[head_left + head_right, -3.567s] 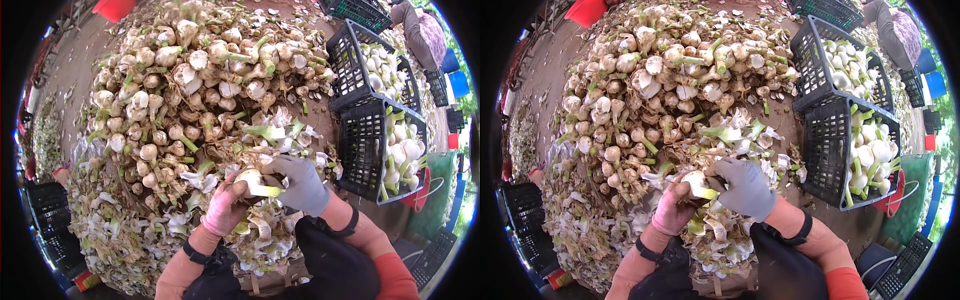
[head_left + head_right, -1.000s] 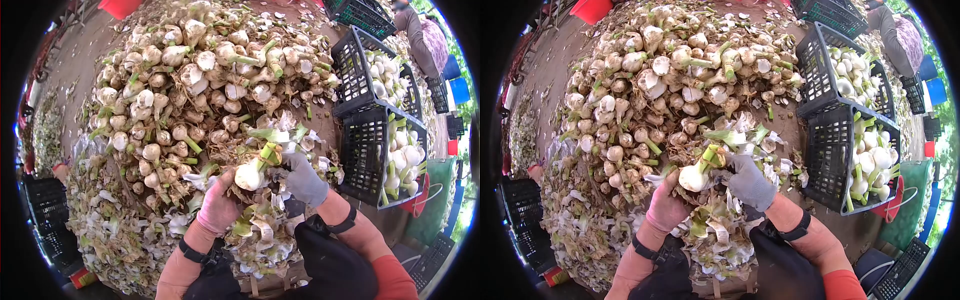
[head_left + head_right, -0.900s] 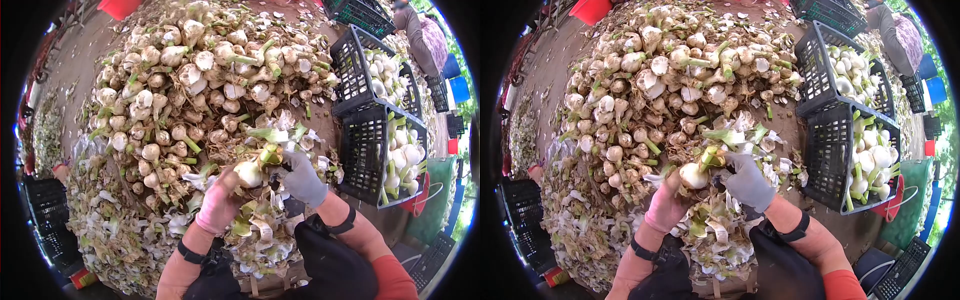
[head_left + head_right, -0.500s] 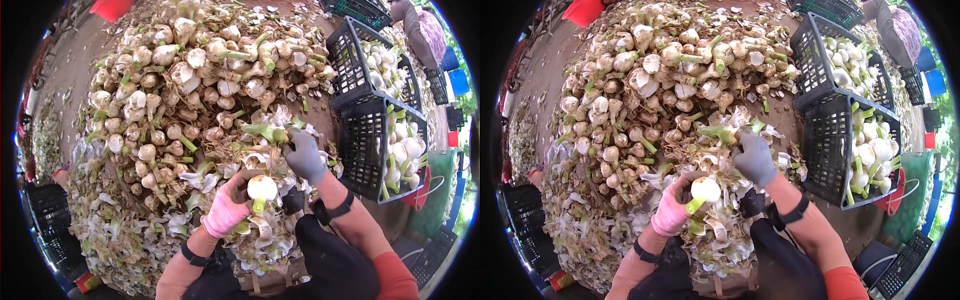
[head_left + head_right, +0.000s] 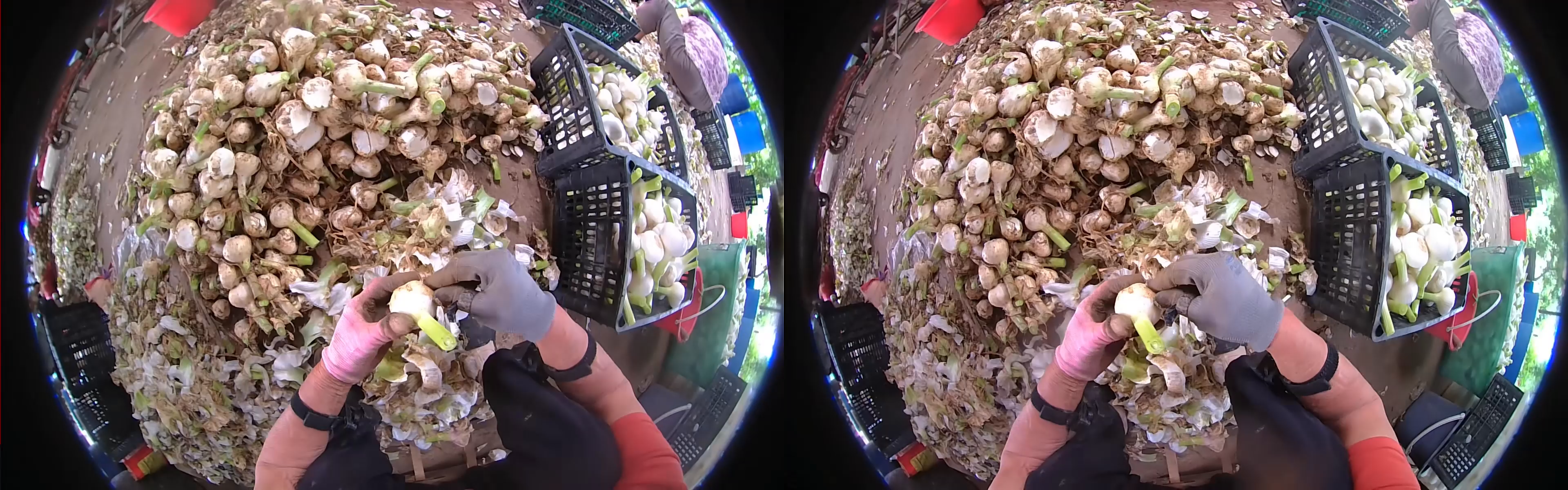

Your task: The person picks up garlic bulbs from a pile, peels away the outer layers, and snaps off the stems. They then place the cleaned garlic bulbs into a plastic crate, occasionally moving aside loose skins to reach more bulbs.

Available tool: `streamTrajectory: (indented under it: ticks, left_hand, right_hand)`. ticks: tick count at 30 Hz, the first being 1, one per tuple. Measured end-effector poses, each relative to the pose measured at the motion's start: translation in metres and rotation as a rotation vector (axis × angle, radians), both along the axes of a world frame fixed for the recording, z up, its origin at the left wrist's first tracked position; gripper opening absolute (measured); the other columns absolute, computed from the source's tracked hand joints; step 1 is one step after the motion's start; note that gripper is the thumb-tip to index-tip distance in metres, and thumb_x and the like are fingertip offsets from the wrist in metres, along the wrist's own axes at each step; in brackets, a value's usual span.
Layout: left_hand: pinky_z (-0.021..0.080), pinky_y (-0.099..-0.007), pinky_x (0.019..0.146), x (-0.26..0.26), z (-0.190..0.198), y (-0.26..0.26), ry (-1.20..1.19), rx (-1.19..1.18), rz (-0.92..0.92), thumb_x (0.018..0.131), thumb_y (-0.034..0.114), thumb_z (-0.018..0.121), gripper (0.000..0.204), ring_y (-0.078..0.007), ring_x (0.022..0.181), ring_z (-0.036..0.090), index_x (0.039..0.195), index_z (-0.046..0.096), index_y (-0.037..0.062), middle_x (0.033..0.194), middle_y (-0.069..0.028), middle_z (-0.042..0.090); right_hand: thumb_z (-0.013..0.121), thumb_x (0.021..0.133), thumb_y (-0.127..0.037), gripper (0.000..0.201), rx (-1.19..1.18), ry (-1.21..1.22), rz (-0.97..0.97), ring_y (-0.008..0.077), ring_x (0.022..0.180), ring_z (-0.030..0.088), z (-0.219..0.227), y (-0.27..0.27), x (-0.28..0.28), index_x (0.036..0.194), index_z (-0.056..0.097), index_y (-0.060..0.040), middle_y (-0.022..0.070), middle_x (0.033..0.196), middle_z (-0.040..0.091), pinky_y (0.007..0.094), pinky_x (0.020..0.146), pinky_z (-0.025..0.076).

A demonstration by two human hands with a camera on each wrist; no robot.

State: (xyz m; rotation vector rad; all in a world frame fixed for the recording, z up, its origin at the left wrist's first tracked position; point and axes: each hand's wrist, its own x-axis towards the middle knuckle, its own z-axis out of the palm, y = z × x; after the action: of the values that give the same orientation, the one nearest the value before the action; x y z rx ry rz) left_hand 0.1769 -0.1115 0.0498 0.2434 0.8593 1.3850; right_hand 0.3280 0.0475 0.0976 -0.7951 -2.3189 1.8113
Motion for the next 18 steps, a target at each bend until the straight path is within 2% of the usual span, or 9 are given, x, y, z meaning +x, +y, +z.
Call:
streamTrajectory:
  ticks: [2,4,7,9,11,13,14,17,18]
  left_hand:
    - [0.046,-0.033,0.095,0.002,0.004,0.001,-0.056,0.01,0.009,0.076,0.026,0.08,0.071,-0.0198,0.111,0.056,0.133,0.046,0.0007,0.118,-0.0095,0.058]
    - [0.046,-0.0333,0.095,0.003,0.008,0.003,-0.113,0.019,0.015,0.078,0.027,0.079,0.07,-0.0202,0.111,0.056,0.133,0.045,0.0002,0.119,-0.0097,0.058]
    - [0.044,-0.0327,0.097,0.002,0.01,0.001,-0.195,-0.066,0.008,0.081,0.025,0.075,0.065,-0.0201,0.112,0.055,0.133,0.045,-0.0007,0.121,-0.0096,0.056]
    - [0.042,-0.0327,0.099,0.004,0.006,-0.001,-0.16,-0.082,-0.02,0.083,0.021,0.071,0.06,-0.0201,0.112,0.054,0.134,0.045,0.0002,0.122,-0.0097,0.055]
    - [0.042,-0.0339,0.1,0.004,0.013,0.001,-0.149,-0.134,-0.038,0.08,0.016,0.072,0.068,-0.0205,0.113,0.054,0.138,0.041,0.0013,0.122,-0.0099,0.055]
    - [0.045,-0.0352,0.095,0.006,0.021,0.007,0.011,-0.055,-0.03,0.068,0.021,0.08,0.092,-0.0225,0.109,0.058,0.144,0.031,0.0044,0.12,-0.0122,0.057]
    - [0.045,-0.0361,0.096,0.002,0.022,0.006,-0.049,-0.057,-0.092,0.063,0.019,0.081,0.102,-0.0244,0.108,0.059,0.147,0.025,0.0065,0.121,-0.0147,0.057]
    - [0.045,-0.036,0.096,0.001,0.021,0.007,-0.034,-0.058,-0.057,0.064,0.02,0.081,0.102,-0.0254,0.107,0.059,0.148,0.024,0.0072,0.12,-0.0162,0.057]
    - [0.045,-0.0363,0.096,0.0,0.019,0.006,-0.029,-0.052,-0.035,0.067,0.021,0.08,0.095,-0.0255,0.107,0.059,0.145,0.028,0.0053,0.119,-0.0161,0.057]
  right_hand:
    - [0.073,0.079,-0.008,0.02,0.01,-0.037,-0.001,0.0219,0.078,0.066,0.002,-0.001,0.0,0.098,0.071,-0.0033,0.0099,0.091,0.07,0.0311,0.071,0.051]
    - [0.071,0.077,-0.006,0.016,0.382,0.034,0.09,0.0253,0.071,0.065,0.002,-0.002,-0.001,0.093,0.07,-0.0041,0.0092,0.086,0.068,0.033,0.065,0.052]
    - [0.068,0.074,-0.006,0.013,0.488,-0.064,0.15,0.0286,0.069,0.064,0.007,-0.009,-0.008,0.087,0.067,-0.0053,0.009,0.08,0.065,0.0355,0.062,0.051]
    - [0.066,0.071,-0.008,0.012,0.503,-0.06,0.164,0.0294,0.068,0.063,0.003,-0.009,-0.01,0.083,0.065,-0.0063,0.009,0.075,0.063,0.0372,0.06,0.049]
    - [0.066,0.072,-0.01,0.01,0.488,-0.069,0.091,0.0298,0.067,0.063,-0.004,-0.005,-0.014,0.081,0.064,-0.0064,0.0105,0.075,0.063,0.0374,0.06,0.049]
    - [0.066,0.073,-0.01,0.009,0.406,-0.046,0.038,0.0305,0.067,0.063,-0.033,0.007,-0.01,0.08,0.063,-0.0057,0.0122,0.073,0.062,0.0386,0.061,0.049]
    - [0.067,0.074,-0.011,0.01,0.442,-0.112,-0.042,0.0304,0.067,0.062,-0.056,0.016,-0.008,0.081,0.063,-0.0055,0.0131,0.071,0.062,0.0389,0.061,0.049]
    - [0.071,0.074,-0.016,0.015,0.465,-0.291,-0.238,0.0287,0.067,0.062,-0.071,0.029,0.005,0.079,0.062,-0.0051,0.0138,0.072,0.062,0.0393,0.064,0.048]
    - [0.076,0.074,-0.021,0.028,0.335,-0.499,-0.197,0.0279,0.082,0.063,-0.042,0.03,0.001,0.096,0.065,-0.0073,0.0154,0.091,0.063,0.0379,0.073,0.05]
